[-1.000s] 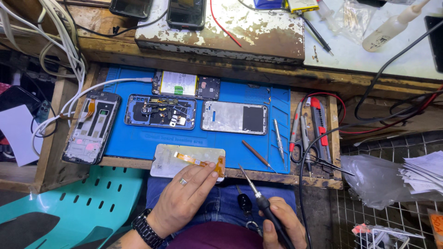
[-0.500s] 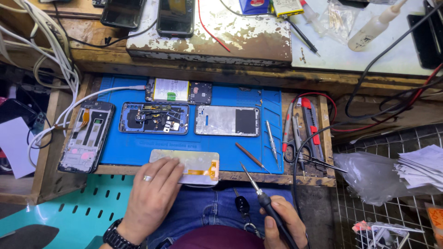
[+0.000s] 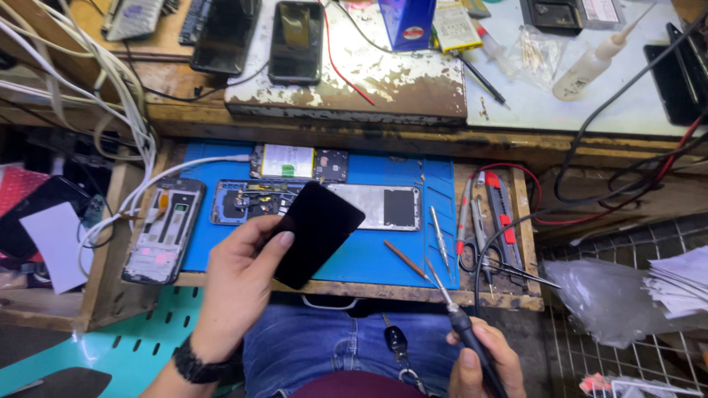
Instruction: The person solders a small component onto a mobile phone screen ribbon cable. They then handle the screen assembly and align the cable while applying heat to establish a connection.
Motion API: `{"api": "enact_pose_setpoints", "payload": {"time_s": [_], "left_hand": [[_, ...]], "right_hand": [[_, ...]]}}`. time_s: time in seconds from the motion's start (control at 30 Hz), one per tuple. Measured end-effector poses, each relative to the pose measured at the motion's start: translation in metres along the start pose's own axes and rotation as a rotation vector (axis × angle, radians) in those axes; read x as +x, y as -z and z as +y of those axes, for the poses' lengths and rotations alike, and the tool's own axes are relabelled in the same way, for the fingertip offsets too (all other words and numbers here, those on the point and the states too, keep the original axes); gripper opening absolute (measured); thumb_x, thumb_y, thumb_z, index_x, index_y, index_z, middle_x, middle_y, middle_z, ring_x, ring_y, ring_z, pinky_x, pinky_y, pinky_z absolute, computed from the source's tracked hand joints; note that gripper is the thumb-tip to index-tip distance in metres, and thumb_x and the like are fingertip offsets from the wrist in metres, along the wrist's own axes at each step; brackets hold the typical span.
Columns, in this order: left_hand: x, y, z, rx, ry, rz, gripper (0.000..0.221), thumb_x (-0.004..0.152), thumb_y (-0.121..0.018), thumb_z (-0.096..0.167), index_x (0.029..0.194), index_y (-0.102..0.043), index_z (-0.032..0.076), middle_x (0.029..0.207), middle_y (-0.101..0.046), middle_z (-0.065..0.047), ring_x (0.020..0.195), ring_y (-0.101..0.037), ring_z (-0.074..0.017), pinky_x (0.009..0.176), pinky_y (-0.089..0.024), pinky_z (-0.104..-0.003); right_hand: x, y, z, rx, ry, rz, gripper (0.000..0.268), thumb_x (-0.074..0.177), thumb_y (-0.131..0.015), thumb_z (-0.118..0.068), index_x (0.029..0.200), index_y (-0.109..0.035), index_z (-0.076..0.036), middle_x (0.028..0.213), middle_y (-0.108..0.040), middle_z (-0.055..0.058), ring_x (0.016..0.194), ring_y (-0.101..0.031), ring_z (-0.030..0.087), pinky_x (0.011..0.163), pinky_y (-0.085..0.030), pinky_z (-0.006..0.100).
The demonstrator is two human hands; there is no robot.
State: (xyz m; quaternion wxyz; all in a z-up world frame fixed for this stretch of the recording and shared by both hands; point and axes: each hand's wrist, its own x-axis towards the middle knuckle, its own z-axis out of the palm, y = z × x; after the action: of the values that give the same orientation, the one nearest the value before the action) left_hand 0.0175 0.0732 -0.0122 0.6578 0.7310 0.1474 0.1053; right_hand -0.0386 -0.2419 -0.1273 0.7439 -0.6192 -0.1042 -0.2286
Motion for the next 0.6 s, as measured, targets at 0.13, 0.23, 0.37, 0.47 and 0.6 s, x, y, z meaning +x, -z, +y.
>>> {"api": "enact_pose_setpoints", "payload": {"time_s": [0.13,0.23,0.37,0.47,0.6], "left_hand": [[0.008,-0.026,-0.015,-0.294,0.038,-0.037,0.026,0.098,-0.062,0.002,0.122,-0.067,-0.005,0.103,-0.075,-0.008,0.090,-0.068,-0.0088,0.083,-0.053,-0.023],[0.001,-0.035,-0.025,-0.366,0.075,-0.035,0.028,0.097,-0.059,0.001,0.124,-0.065,-0.005,0.109,-0.075,-0.008,0.097,-0.069,-0.0095,0.089,-0.054,-0.023],[-0.008,-0.036,-0.038,-0.393,0.072,-0.043,0.027,0.098,-0.059,0.000,0.124,-0.065,-0.006,0.111,-0.075,-0.008,0.099,-0.068,-0.0105,0.091,-0.052,-0.024],[-0.028,-0.032,-0.055,-0.352,0.137,-0.062,0.027,0.098,-0.060,0.001,0.123,-0.067,-0.006,0.109,-0.075,-0.009,0.098,-0.068,-0.0114,0.090,-0.052,-0.025],[-0.069,-0.027,-0.092,-0.347,0.216,-0.062,0.027,0.095,-0.062,0.001,0.120,-0.067,-0.007,0.108,-0.076,-0.009,0.099,-0.070,-0.0118,0.089,-0.053,-0.026]], "right_hand": [[0.002,0.008,0.007,0.015,-0.064,0.024,0.035,0.098,-0.060,-0.002,0.132,-0.055,0.002,0.116,-0.065,0.029,0.074,-0.068,0.013,0.053,-0.055,0.017],[-0.001,0.013,0.008,-0.065,-0.060,0.006,0.035,0.098,-0.059,-0.001,0.132,-0.055,0.002,0.116,-0.065,0.029,0.082,-0.069,0.018,0.058,-0.055,0.021],[0.002,0.013,0.011,-0.091,-0.015,-0.007,0.034,0.099,-0.060,0.000,0.132,-0.056,0.002,0.117,-0.064,0.029,0.090,-0.069,0.021,0.065,-0.056,0.023],[0.005,0.015,0.007,-0.082,-0.113,-0.007,0.034,0.096,-0.060,0.000,0.130,-0.056,0.002,0.117,-0.066,0.029,0.076,-0.068,0.017,0.055,-0.055,0.021],[0.006,0.010,0.008,0.025,-0.058,0.018,0.033,0.097,-0.063,0.001,0.130,-0.060,0.005,0.114,-0.069,0.029,0.081,-0.068,0.019,0.061,-0.052,0.021]]}}
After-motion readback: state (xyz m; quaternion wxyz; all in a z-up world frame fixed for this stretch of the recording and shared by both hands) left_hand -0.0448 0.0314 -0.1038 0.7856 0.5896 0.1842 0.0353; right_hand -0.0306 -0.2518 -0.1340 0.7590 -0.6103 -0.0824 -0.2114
